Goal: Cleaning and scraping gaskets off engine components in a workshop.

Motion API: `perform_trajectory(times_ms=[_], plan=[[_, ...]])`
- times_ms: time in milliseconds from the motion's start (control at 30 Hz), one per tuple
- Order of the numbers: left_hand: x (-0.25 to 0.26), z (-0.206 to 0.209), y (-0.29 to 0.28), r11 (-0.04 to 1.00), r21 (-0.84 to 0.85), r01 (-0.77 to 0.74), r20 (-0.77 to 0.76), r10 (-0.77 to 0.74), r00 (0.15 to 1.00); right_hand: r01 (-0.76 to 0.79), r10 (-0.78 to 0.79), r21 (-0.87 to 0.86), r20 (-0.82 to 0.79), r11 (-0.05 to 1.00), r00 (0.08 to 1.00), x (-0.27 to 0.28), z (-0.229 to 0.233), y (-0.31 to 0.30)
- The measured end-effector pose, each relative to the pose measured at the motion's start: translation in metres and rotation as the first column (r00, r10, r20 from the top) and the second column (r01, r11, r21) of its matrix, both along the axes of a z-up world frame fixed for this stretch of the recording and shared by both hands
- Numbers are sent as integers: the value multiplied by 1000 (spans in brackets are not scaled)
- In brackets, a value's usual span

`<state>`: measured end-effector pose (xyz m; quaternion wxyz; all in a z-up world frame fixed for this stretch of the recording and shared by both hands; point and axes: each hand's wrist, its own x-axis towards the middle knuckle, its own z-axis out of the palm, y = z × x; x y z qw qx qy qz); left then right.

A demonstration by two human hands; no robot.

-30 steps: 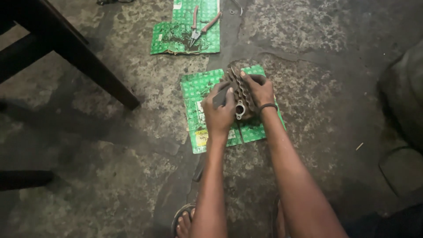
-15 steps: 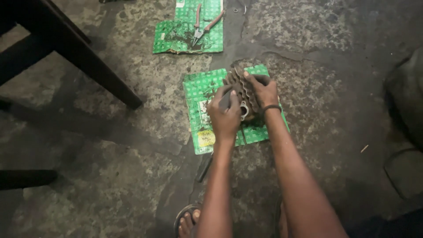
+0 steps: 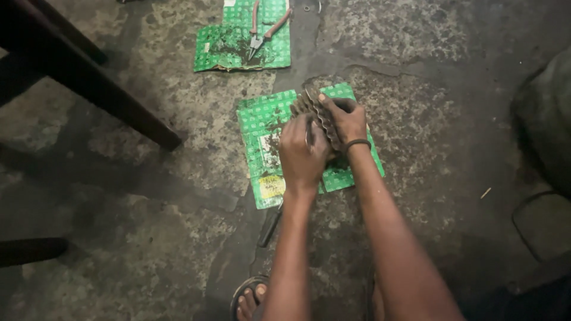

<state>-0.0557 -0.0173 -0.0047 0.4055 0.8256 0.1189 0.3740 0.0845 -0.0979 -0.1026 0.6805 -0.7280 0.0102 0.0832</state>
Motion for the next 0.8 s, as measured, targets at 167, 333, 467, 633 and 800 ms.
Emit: perform_trajectory(times_ms=[167,333,467,633,800], plan=[[6,3,-6,997,46,-56,-41,58,997,-8,8,6,-18,1000,1000,-7,16,1],[14,0,-5,984,-163,-74,-94,59,994,1,-1,6,-3,1000,1000,-5,7,-1],[28,-2,-2,997,-34,-63,-10,63,998,-15,15,-6,46,1000,999,11,3,8],[20,16,5,995,-97,-17,-79,10,997,24,-22,-61,34,998,999,-3,10,0],[8,25,9,974,-225,-17,-24,12,1000,28,-27,-24,14,999,1000,-6,13,4]])
